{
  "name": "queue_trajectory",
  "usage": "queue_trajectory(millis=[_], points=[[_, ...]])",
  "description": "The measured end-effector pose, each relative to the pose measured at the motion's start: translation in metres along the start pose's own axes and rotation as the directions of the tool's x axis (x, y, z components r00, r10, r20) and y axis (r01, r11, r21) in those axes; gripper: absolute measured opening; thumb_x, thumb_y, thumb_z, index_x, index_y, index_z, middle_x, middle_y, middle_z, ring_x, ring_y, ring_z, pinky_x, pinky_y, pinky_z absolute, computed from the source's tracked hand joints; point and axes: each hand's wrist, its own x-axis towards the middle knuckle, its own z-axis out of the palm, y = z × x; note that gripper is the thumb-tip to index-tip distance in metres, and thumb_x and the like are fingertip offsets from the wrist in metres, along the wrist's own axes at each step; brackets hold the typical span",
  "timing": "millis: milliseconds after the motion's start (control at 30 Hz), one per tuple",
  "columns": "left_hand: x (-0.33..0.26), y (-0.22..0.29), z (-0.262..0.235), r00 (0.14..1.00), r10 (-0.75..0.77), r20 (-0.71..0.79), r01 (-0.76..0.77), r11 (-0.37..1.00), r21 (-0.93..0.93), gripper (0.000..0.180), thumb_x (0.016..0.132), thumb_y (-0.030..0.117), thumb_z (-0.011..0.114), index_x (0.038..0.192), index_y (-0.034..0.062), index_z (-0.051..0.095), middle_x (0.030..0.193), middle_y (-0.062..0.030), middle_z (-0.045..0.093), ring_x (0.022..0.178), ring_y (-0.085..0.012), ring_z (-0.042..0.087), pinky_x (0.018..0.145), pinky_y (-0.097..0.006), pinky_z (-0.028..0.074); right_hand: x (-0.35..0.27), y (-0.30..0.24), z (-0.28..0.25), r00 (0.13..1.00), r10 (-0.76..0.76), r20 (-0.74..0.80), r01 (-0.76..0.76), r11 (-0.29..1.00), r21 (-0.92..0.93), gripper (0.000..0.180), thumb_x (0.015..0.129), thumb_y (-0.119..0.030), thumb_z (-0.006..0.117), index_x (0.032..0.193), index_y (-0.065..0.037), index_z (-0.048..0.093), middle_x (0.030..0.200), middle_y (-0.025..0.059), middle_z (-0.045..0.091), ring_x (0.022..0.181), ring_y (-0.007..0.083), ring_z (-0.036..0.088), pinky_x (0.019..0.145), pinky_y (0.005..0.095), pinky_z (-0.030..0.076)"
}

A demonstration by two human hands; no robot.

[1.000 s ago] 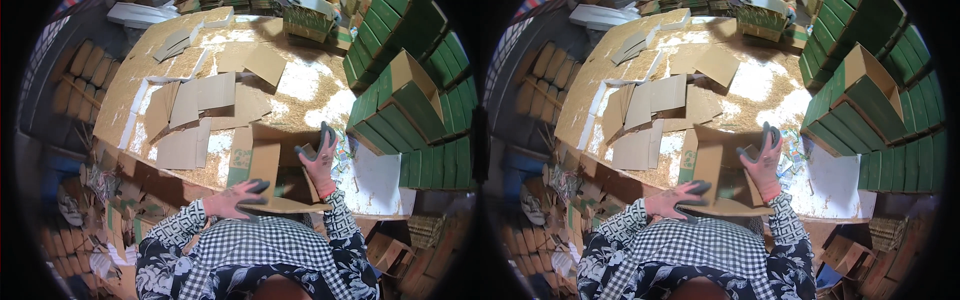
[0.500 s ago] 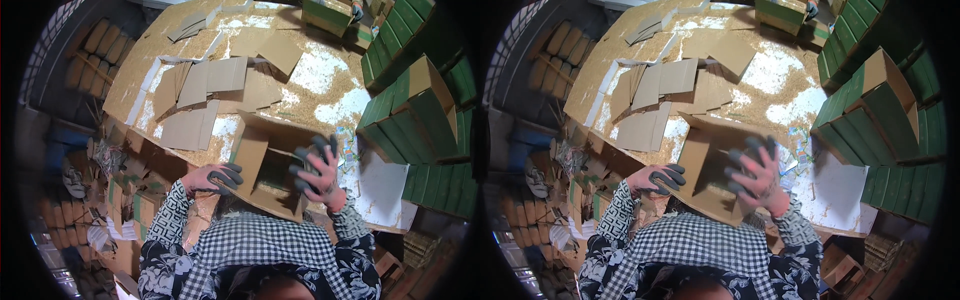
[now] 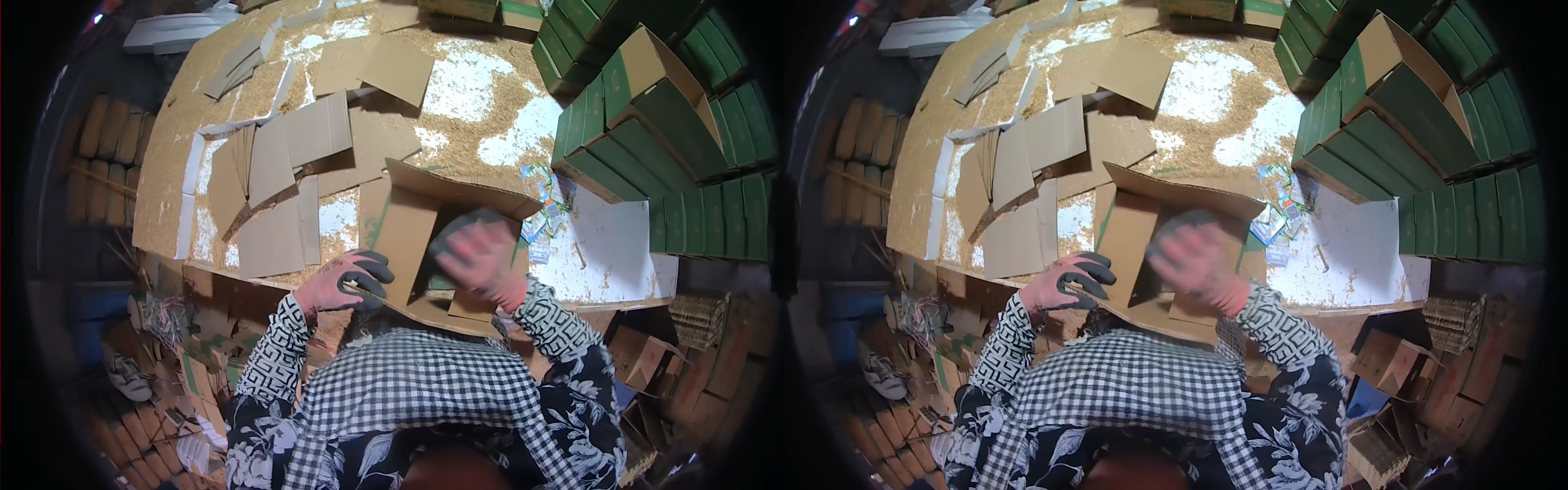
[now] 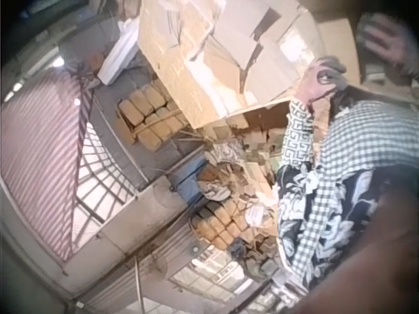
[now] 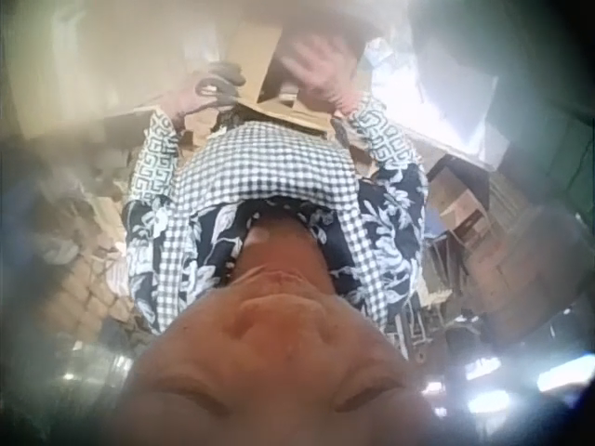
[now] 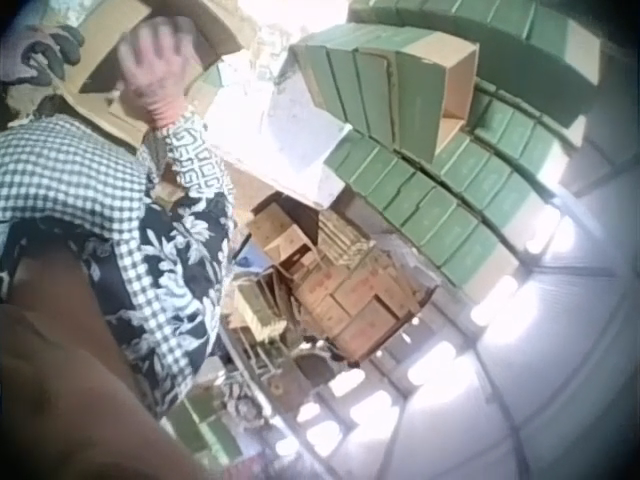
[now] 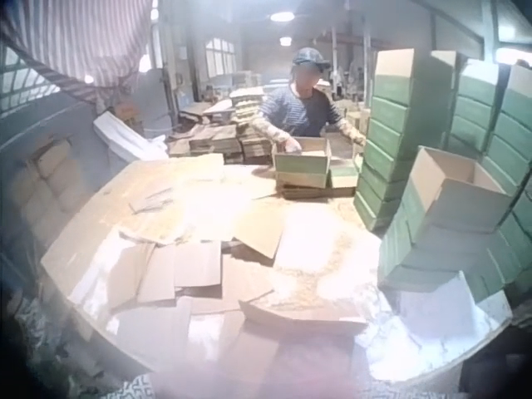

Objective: The person assembles cardboard boxes by hand, inserts a tray of wood shavings into each one, and stacks the completed boxes into vertical columns.

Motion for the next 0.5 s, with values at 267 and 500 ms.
queue_trajectory(millis=[267,500], points=[[0.083,-0.012,0.029,0.732,-0.137,-0.667,0.165,0.986,-0.022,0.081,0.062,0.038,0.078,0.124,0.0050,0.038,0.138,-0.0192,0.026,0.129,-0.0358,0.024,0.104,-0.041,0.027,-0.012,0.048,-0.019,0.722,0.691,-0.029,-0.689,0.722,0.061,0.079,0.060,-0.039,0.075,0.124,-0.003,0.045,0.107,0.0115,0.053,0.100,0.0285,0.049,0.094,0.0454,0.032],[0.049,-0.064,0.016,0.879,-0.382,-0.285,0.210,0.847,-0.489,0.068,0.079,0.031,0.065,0.133,0.0026,0.035,0.120,-0.0125,0.052,0.110,-0.0211,0.050,0.093,-0.031,0.041,-0.060,-0.026,-0.076,0.779,0.223,0.586,-0.443,0.857,0.263,0.056,0.064,-0.015,0.069,0.118,-0.013,0.055,0.120,0.0140,0.049,0.110,0.0333,0.045,0.099,0.0528,0.031]])
